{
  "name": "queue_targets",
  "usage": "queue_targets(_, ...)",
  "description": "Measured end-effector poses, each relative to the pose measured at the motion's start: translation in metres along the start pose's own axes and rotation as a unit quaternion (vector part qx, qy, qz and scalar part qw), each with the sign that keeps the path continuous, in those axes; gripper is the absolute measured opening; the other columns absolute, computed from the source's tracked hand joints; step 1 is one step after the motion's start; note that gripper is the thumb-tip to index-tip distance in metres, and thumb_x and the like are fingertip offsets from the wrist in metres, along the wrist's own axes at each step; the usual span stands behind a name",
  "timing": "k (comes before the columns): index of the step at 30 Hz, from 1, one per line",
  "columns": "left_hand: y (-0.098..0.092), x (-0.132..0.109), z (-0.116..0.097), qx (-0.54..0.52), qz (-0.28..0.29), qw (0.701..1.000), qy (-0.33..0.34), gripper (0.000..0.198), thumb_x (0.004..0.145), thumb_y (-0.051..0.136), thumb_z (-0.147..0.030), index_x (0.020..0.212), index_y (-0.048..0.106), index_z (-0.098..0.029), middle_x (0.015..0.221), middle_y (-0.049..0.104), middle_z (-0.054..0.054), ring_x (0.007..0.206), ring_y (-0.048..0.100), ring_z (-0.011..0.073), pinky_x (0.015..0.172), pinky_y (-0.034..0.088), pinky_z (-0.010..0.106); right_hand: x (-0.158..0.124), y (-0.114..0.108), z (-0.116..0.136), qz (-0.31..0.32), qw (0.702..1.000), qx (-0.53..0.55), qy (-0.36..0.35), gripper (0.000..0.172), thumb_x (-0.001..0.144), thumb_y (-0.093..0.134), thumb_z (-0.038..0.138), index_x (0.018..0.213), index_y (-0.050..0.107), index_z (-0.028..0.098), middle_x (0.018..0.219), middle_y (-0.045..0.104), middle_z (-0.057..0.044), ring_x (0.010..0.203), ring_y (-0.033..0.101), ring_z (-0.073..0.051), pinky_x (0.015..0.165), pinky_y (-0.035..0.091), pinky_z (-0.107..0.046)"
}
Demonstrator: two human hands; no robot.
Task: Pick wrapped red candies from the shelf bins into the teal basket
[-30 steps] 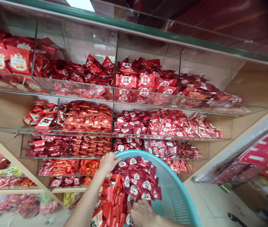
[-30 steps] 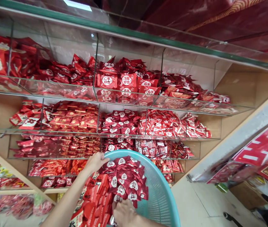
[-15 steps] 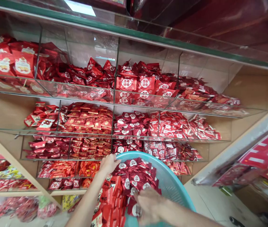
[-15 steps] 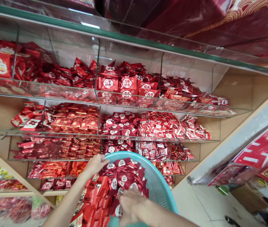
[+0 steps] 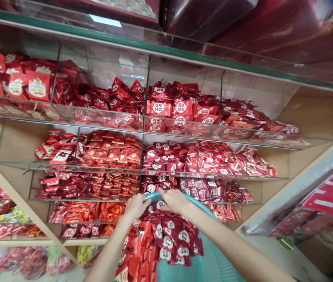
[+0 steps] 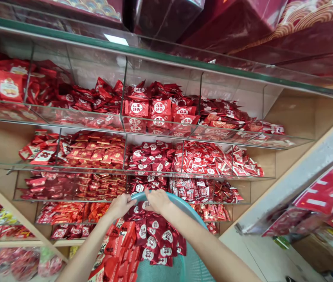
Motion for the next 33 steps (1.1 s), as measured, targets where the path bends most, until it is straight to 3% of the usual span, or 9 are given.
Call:
queue_targets(4, -0.003, -0.002, -0.003, 0.004, 0.0, 1.0, -0.002, 0.035, 0.08, 0.04, -0.048, 0.071, 0.056, -0.018, 0.074, 0.064, 0.006, 0.069, 0.06, 0.0189, 0.054, 0.029, 0.024, -0.031, 0.011, 0.013, -0.021, 0.998, 0.057, 0.018, 0.048, 0.079, 0.049, 0.047, 0.114, 0.044, 0.014, 0.087, 0.066, -0.013, 0.083, 0.063, -0.028, 0.07, 0.044, -0.036)
queue_targets(10, -0.001, -0.002, -0.002, 0.02, 0.005, 1.0, 0.003, 0.035, 0.081, 0.039, -0.047, 0.069, 0.055, -0.019, 0.075, 0.065, 0.007, 0.072, 0.061, 0.0204, 0.055, 0.03, 0.024, -0.061, 0.031, 0.027, 0.02, 0.995, 0.101, 0.001, 0.032, 0.08, 0.05, 0.04, 0.101, 0.053, 0.015, 0.086, 0.065, -0.013, 0.082, 0.062, -0.028, 0.067, 0.043, -0.033)
queue_targets(13, -0.001, -0.003, -0.002, 0.013, 0.002, 1.0, 0.002, 0.036, 0.081, 0.038, -0.049, 0.071, 0.056, -0.019, 0.076, 0.065, 0.007, 0.07, 0.06, 0.0198, 0.055, 0.031, 0.024, -0.056, 0.005, 0.011, -0.03, 0.992, 0.118, 0.017, 0.027, 0.083, 0.044, 0.041, 0.094, 0.054, 0.019, 0.08, 0.065, -0.008, 0.076, 0.062, -0.023, 0.063, 0.04, -0.028)
queue_targets(17, -0.002, -0.004, -0.003, 0.004, 0.008, 1.0, -0.004, 0.036, 0.081, 0.038, -0.048, 0.071, 0.056, -0.019, 0.074, 0.064, 0.006, 0.067, 0.059, 0.0191, 0.052, 0.029, 0.024, -0.038, -0.059, -0.03, -0.17, 0.969, 0.166, 0.061, 0.027, 0.088, 0.033, 0.04, 0.091, 0.053, 0.021, 0.075, 0.061, -0.001, 0.07, 0.057, -0.016, 0.06, 0.037, -0.024)
queue_targets(21, -0.004, -0.004, -0.004, 0.007, 0.005, 1.0, -0.001, 0.036, 0.08, 0.038, -0.049, 0.069, 0.055, -0.019, 0.071, 0.062, 0.006, 0.067, 0.059, 0.0201, 0.051, 0.027, 0.024, -0.014, -0.104, -0.072, -0.273, 0.945, 0.167, 0.064, 0.019, 0.087, 0.038, 0.025, 0.1, 0.051, 0.02, 0.092, 0.058, -0.002, 0.085, 0.054, -0.015, 0.073, 0.038, -0.025)
queue_targets(25, -0.002, -0.004, -0.003, 0.013, 0.0, 1.0, 0.006, 0.036, 0.08, 0.038, -0.047, 0.066, 0.053, -0.018, 0.071, 0.062, 0.007, 0.068, 0.059, 0.02, 0.053, 0.027, 0.024, 0.014, -0.106, -0.089, -0.211, 0.967, 0.14, -0.011, 0.029, 0.08, 0.051, 0.018, 0.108, 0.052, 0.017, 0.113, 0.053, -0.005, 0.1, 0.047, -0.018, 0.084, 0.035, -0.029)
queue_targets(28, -0.002, -0.003, -0.003, 0.014, -0.003, 1.0, 0.007, 0.035, 0.08, 0.038, -0.047, 0.066, 0.052, -0.018, 0.07, 0.061, 0.006, 0.069, 0.059, 0.0198, 0.054, 0.027, 0.024, 0.024, -0.101, -0.091, -0.167, 0.979, 0.115, -0.026, 0.029, 0.077, 0.057, 0.02, 0.106, 0.055, 0.016, 0.108, 0.056, -0.006, 0.096, 0.048, -0.019, 0.082, 0.036, -0.03)
queue_targets(33, -0.004, -0.003, -0.004, 0.013, -0.004, 1.0, 0.008, 0.034, 0.08, 0.038, -0.046, 0.064, 0.05, -0.018, 0.07, 0.061, 0.006, 0.068, 0.059, 0.0202, 0.053, 0.026, 0.024, 0.026, -0.102, -0.089, -0.175, 0.982, 0.066, -0.033, 0.022, 0.073, 0.064, 0.024, 0.094, 0.06, 0.018, 0.096, 0.057, -0.006, 0.089, 0.048, -0.019, 0.077, 0.036, -0.029)
Point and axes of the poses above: each hand's wrist, its own x-axis towards the middle knuckle, its own y-axis out of the palm, z = x × y, the point moved 6 cm from there along x, towards the middle knuckle
